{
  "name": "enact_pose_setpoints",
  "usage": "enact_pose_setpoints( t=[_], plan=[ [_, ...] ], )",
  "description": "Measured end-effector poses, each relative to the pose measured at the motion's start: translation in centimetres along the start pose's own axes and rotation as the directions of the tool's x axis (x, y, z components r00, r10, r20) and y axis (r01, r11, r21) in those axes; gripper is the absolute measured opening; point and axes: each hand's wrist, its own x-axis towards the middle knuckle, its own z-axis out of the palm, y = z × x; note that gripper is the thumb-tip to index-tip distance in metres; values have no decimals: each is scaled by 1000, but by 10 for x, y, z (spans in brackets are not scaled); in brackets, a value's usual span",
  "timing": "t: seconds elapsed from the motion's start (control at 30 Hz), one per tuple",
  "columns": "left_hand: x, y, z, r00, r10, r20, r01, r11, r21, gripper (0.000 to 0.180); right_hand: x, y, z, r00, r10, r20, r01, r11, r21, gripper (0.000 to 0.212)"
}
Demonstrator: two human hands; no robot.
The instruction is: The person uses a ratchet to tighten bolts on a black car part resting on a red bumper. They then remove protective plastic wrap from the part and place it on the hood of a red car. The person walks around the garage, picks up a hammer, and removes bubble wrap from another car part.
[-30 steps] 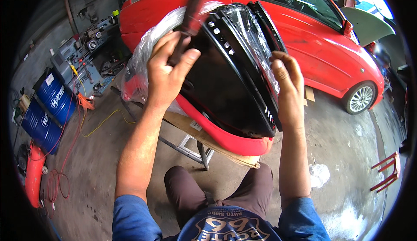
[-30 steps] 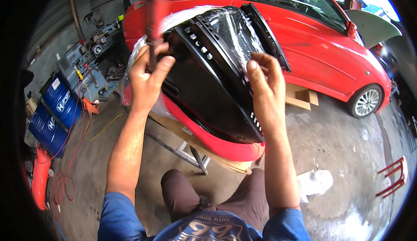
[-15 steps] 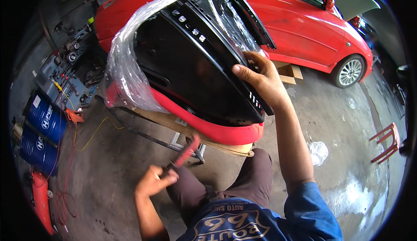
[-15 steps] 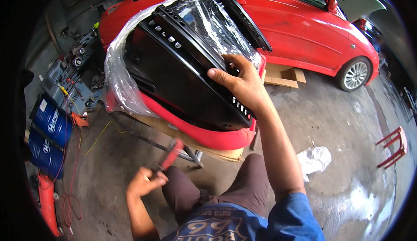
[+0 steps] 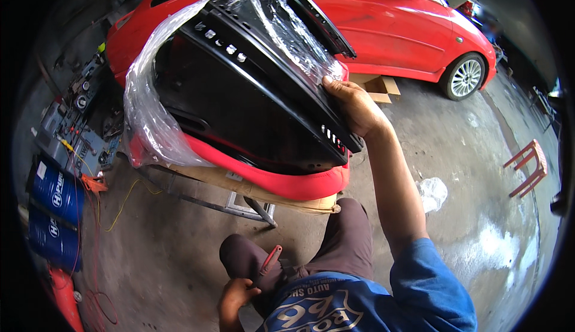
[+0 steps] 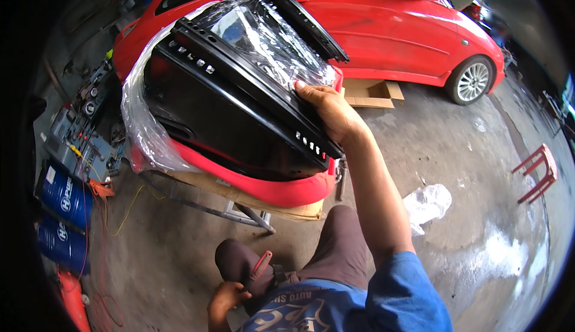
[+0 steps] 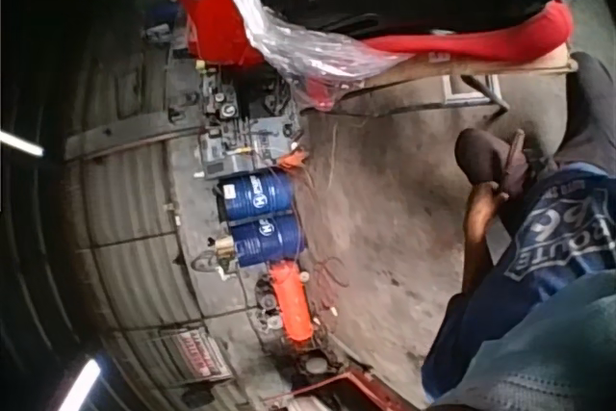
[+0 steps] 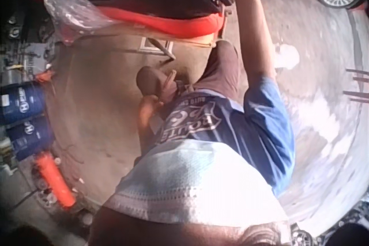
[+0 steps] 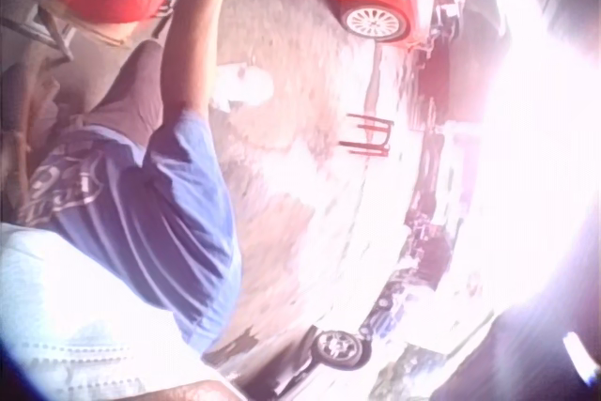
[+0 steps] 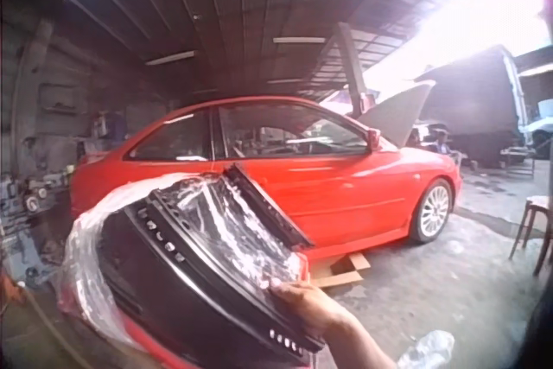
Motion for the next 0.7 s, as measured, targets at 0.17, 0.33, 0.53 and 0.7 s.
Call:
enact_pose_setpoints(
  t=[0.17, 0.33, 0.53, 0.7],
  plan=[
    [1, 8, -4, 976, -10, 220, 3, 1000, 30, 32, -1, -4, -7, 1000, 4, -7, -4, 996, -84, 35],
    [-5, 31, -36, 987, 58, 152, 4, 925, -380, 29, -3, -7, -5, 992, 105, 76, -103, 994, -35, 41],
    [-5, 117, -156, 811, 407, -419, -578, 669, -468, 23, -2, -11, -2, 984, 163, 71, -155, 983, -101, 44],
    [-21, 211, -259, 309, 537, -785, -864, 503, 4, 27, 5, -11, -1, 987, 159, 22, -147, 950, -274, 46]
  ],
)
